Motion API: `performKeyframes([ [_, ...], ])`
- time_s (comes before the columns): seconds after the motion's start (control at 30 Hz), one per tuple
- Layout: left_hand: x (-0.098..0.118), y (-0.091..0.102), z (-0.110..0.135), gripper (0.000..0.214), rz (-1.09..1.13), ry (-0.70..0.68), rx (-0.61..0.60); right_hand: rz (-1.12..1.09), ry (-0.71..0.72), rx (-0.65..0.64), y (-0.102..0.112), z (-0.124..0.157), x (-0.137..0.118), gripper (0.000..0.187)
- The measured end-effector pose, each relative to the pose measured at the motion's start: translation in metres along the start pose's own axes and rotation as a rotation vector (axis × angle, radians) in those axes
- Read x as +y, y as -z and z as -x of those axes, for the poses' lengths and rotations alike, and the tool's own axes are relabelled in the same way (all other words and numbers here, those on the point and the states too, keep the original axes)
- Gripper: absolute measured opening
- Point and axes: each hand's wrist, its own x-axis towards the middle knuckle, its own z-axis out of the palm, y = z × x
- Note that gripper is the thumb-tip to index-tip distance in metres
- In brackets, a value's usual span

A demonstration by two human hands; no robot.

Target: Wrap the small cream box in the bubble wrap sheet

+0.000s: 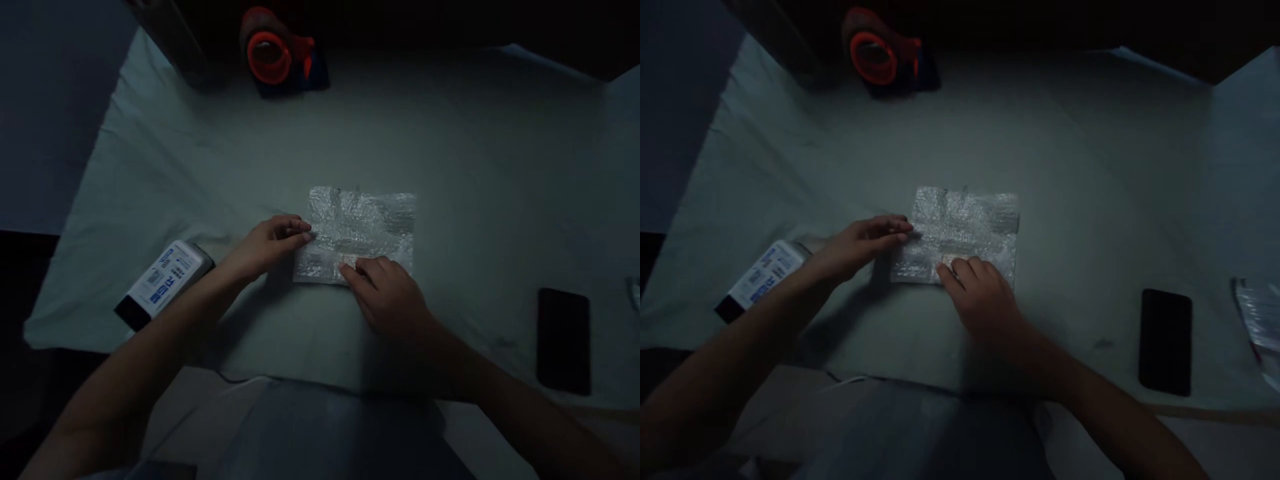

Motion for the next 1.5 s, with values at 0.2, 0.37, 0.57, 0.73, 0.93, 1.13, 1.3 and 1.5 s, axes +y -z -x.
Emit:
performKeyframes([
  [0.2, 0.016, 0.002, 0.001, 0.038, -0.179, 0.041, -0.176, 0.018, 0.015, 0.008, 0.000, 0.000, 0.002, 0.031],
  [0.37, 0.011, 0.001, 0.009, 0.043, -0.312, 0.076, -0.201, 0.012, 0.038, -0.012, 0.002, -0.001, 0.006, 0.031],
  [0.57, -0.004, -0.014, 0.004, 0.031, -0.246, -0.018, -0.077, 0.034, 0.044, -0.021, 0.004, -0.002, 0.005, 0.032],
  [0.73, -0.005, -0.021, 0.005, 0.034, -0.129, -0.111, 0.062, 0.044, 0.048, -0.025, 0.003, -0.002, 0.004, 0.031],
  [0.93, -0.007, -0.009, 0.017, 0.071, -0.030, 0.115, -0.069, 0.044, 0.059, -0.024, 0.005, -0.002, 0.005, 0.031],
  [1.13, -0.012, -0.014, 0.014, 0.039, -0.162, 0.144, -0.199, 0.065, 0.062, -0.016, 0.003, -0.003, 0.005, 0.032],
  [1.3, -0.018, -0.028, 0.001, 0.026, -0.001, 0.080, -0.185, 0.051, 0.072, -0.014, 0.003, -0.003, 0.005, 0.032],
  [1.5, 0.006, -0.043, -0.004, 0.017, 0.240, 0.073, -0.268, 0.035, 0.100, 0.016, 0.003, -0.003, 0.006, 0.031],
])
